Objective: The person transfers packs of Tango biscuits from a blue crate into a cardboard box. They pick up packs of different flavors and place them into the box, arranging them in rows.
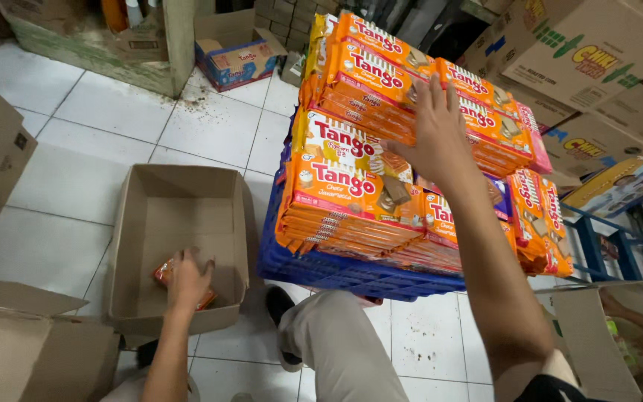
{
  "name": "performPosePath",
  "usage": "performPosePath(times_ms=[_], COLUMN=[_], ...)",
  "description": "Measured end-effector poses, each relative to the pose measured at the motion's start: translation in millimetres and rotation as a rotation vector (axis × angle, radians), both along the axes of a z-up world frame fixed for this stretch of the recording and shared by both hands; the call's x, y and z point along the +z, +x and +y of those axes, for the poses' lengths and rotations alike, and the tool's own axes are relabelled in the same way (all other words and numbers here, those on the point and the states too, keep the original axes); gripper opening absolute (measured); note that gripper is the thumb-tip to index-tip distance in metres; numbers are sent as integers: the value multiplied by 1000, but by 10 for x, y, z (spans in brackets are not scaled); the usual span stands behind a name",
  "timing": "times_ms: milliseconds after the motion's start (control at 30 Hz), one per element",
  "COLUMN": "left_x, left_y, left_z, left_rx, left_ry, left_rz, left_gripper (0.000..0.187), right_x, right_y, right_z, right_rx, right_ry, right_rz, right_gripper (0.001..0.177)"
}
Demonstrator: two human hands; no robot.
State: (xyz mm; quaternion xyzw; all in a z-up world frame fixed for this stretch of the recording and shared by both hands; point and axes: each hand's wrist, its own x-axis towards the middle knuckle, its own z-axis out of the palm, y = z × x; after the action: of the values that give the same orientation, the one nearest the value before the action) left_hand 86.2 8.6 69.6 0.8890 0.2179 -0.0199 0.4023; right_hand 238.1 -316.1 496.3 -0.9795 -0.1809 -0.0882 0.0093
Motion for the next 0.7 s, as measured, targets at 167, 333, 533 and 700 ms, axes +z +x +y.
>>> performPosePath(times_ms=[167, 333, 533, 700], left_x=[-2, 152, 370, 359], left_y=[46, 81, 120, 134], left_z=[16, 45, 101, 153], left_rx=[-50, -52, -39, -29], left_ry=[102, 123, 99, 124], left_rz=[-29, -11, 6, -46], left_gripper=[47, 44, 41, 36], right_x=[-57, -39, 102, 156], right_y=[227, 401, 300, -127], right_z=[106, 76, 136, 400], right_rx=[-25, 117, 206, 278], right_ry=[-85, -73, 3, -47], right_rz=[17, -127, -77, -358], right_gripper=[113, 88, 94, 85])
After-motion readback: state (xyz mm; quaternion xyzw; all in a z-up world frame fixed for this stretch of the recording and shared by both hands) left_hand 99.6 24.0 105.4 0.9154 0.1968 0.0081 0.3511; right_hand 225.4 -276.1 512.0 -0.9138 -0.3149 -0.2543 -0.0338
